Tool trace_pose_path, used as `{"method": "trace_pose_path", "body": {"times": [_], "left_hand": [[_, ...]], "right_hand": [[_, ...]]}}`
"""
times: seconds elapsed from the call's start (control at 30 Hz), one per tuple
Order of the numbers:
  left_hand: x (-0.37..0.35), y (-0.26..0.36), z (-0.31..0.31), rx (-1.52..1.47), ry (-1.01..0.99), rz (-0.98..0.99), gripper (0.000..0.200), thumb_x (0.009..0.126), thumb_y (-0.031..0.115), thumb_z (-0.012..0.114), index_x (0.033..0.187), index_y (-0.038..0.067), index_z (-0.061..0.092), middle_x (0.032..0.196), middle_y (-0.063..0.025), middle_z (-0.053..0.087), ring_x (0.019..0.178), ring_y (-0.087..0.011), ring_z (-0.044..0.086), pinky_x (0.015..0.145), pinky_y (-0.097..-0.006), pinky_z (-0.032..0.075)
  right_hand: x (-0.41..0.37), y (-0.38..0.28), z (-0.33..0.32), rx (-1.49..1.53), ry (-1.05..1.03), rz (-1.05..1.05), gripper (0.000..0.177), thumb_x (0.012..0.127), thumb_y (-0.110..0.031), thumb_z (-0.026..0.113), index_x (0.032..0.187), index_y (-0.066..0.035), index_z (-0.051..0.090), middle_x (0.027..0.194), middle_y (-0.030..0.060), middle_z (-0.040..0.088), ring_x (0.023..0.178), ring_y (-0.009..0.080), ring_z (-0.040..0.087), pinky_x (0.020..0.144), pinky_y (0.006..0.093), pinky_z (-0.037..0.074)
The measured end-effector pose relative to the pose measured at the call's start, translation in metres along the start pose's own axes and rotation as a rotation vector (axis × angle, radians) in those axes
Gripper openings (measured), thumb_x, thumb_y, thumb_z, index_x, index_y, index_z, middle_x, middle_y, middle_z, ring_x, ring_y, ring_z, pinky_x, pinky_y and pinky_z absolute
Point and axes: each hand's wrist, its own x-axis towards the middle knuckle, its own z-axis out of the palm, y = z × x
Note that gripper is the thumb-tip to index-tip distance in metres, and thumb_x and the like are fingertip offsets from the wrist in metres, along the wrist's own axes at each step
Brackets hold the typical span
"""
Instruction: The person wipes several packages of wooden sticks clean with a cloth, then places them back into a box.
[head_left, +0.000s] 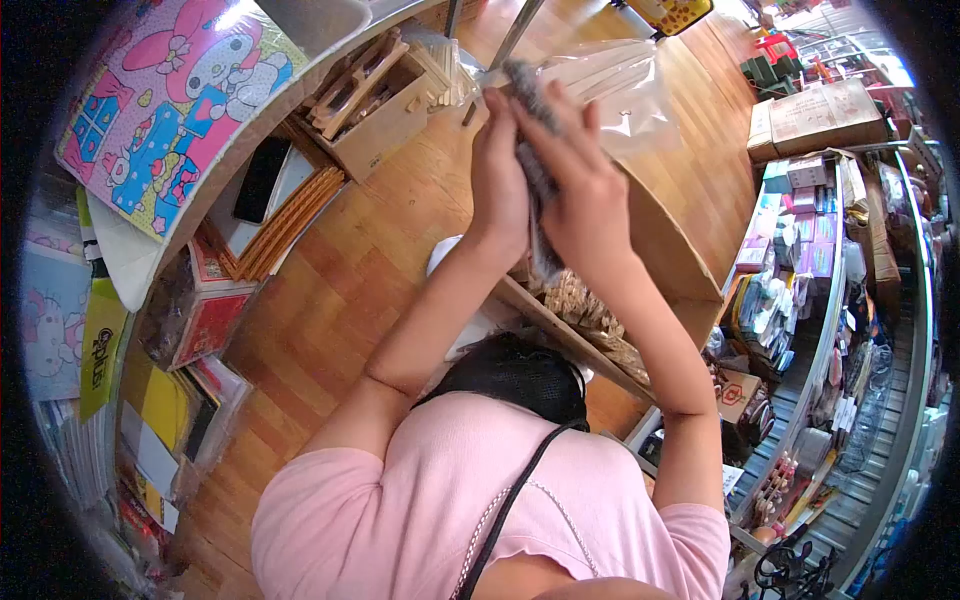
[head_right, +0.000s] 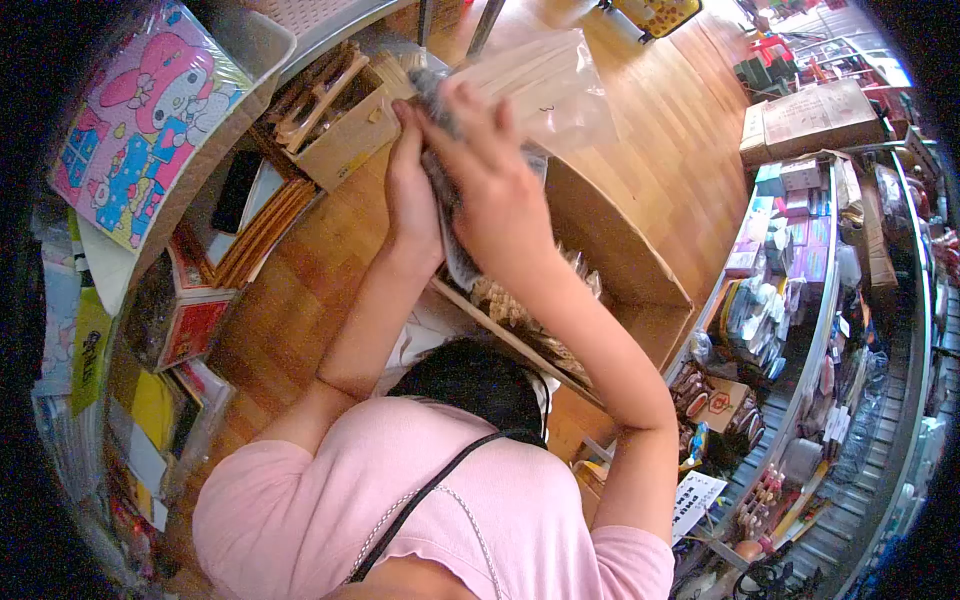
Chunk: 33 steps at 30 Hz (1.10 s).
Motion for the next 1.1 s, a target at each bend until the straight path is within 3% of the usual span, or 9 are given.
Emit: {"method": "trace_pose_path", "body": {"times": [0.1, 0.17, 0.3, 0.5, 0.63, 0.83, 0.87, 0.97, 1.1], "left_hand": [[-0.002, 0.002, -0.001, -0.082, -0.023, 0.001, 0.047, 0.096, 0.043, 0.030, 0.121, 0.008, 0.046, 0.116, -0.0038, 0.053, 0.106, -0.0140, 0.051, 0.092, -0.0343, 0.040], [-0.008, 0.014, 0.017, 0.093, 0.079, -0.027, 0.056, 0.094, 0.047, 0.032, 0.134, 0.008, 0.035, 0.131, -0.0093, 0.045, 0.124, -0.0195, 0.038, 0.108, -0.0335, 0.019], [-0.015, 0.003, 0.024, 0.153, -0.040, 0.104, 0.058, 0.094, 0.047, 0.032, 0.128, 0.000, 0.039, 0.126, -0.0132, 0.048, 0.119, -0.0247, 0.044, 0.101, -0.0394, 0.033], [-0.002, 0.005, 0.009, 0.236, 0.074, 0.028, 0.053, 0.096, 0.044, 0.025, 0.128, 0.005, 0.041, 0.126, -0.0093, 0.048, 0.115, -0.0213, 0.047, 0.098, -0.0341, 0.036], [-0.003, 0.008, 0.014, 0.172, 0.099, 0.045, 0.055, 0.095, 0.047, 0.028, 0.128, 0.004, 0.040, 0.127, -0.0104, 0.047, 0.116, -0.0207, 0.046, 0.098, -0.0373, 0.037], [-0.005, 0.003, 0.020, 0.225, 0.079, 0.145, 0.052, 0.095, 0.045, 0.034, 0.121, 0.001, 0.045, 0.117, -0.0110, 0.052, 0.106, -0.0188, 0.052, 0.091, -0.0329, 0.041], [-0.001, 0.005, 0.018, 0.203, 0.124, 0.107, 0.051, 0.095, 0.044, 0.034, 0.120, 0.001, 0.046, 0.116, -0.0111, 0.053, 0.106, -0.0187, 0.052, 0.090, -0.0326, 0.042], [0.006, 0.010, -0.001, 0.202, 0.087, 0.040, 0.049, 0.096, 0.044, 0.031, 0.118, 0.003, 0.048, 0.116, -0.0110, 0.052, 0.103, -0.0176, 0.054, 0.087, -0.0321, 0.043], [-0.002, 0.016, 0.011, 0.228, 0.093, 0.097, 0.053, 0.095, 0.045, 0.032, 0.124, 0.002, 0.043, 0.123, -0.0127, 0.049, 0.113, -0.0226, 0.049, 0.095, -0.0370, 0.040]], "right_hand": [[-0.002, 0.008, -0.004, -0.019, -0.038, -0.083, 0.060, 0.062, 0.011, 0.051, 0.119, -0.007, 0.055, 0.123, 0.0139, 0.052, 0.123, 0.0306, 0.041, 0.105, 0.0483, 0.026], [0.005, 0.024, -0.017, -0.206, -0.018, -0.157, 0.061, 0.063, 0.010, 0.052, 0.120, -0.009, 0.055, 0.124, 0.0141, 0.051, 0.123, 0.0304, 0.041, 0.105, 0.0485, 0.026], [0.026, 0.053, -0.029, -0.245, 0.266, 0.054, 0.052, 0.068, 0.010, 0.051, 0.116, -0.008, 0.057, 0.126, 0.0178, 0.048, 0.122, 0.0348, 0.040, 0.104, 0.0479, 0.027], [-0.003, 0.000, 0.005, 0.030, -0.001, -0.012, 0.045, 0.067, 0.010, 0.050, 0.110, -0.002, 0.058, 0.129, 0.0180, 0.045, 0.122, 0.0310, 0.042, 0.103, 0.0441, 0.032], [0.006, 0.030, -0.007, -0.215, -0.002, -0.117, 0.048, 0.069, 0.008, 0.050, 0.115, -0.005, 0.057, 0.129, 0.0168, 0.045, 0.122, 0.0308, 0.042, 0.105, 0.0461, 0.028], [0.020, 0.048, -0.015, -0.033, 0.191, 0.236, 0.051, 0.068, 0.014, 0.044, 0.116, -0.003, 0.054, 0.114, 0.0232, 0.054, 0.118, 0.0379, 0.041, 0.107, 0.0433, 0.022], [0.012, 0.038, -0.008, -0.029, 0.048, 0.242, 0.049, 0.069, 0.012, 0.047, 0.114, -0.004, 0.055, 0.130, 0.0210, 0.042, 0.119, 0.0373, 0.041, 0.104, 0.0433, 0.030], [-0.003, 0.006, 0.008, 0.024, -0.036, -0.056, 0.054, 0.066, 0.010, 0.050, 0.117, -0.006, 0.055, 0.128, 0.0166, 0.047, 0.123, 0.0297, 0.041, 0.103, 0.0448, 0.031], [0.014, 0.039, -0.007, -0.143, 0.034, -0.073, 0.057, 0.065, 0.011, 0.050, 0.119, -0.007, 0.055, 0.126, 0.0152, 0.049, 0.126, 0.0290, 0.038, 0.106, 0.0482, 0.025]]}}
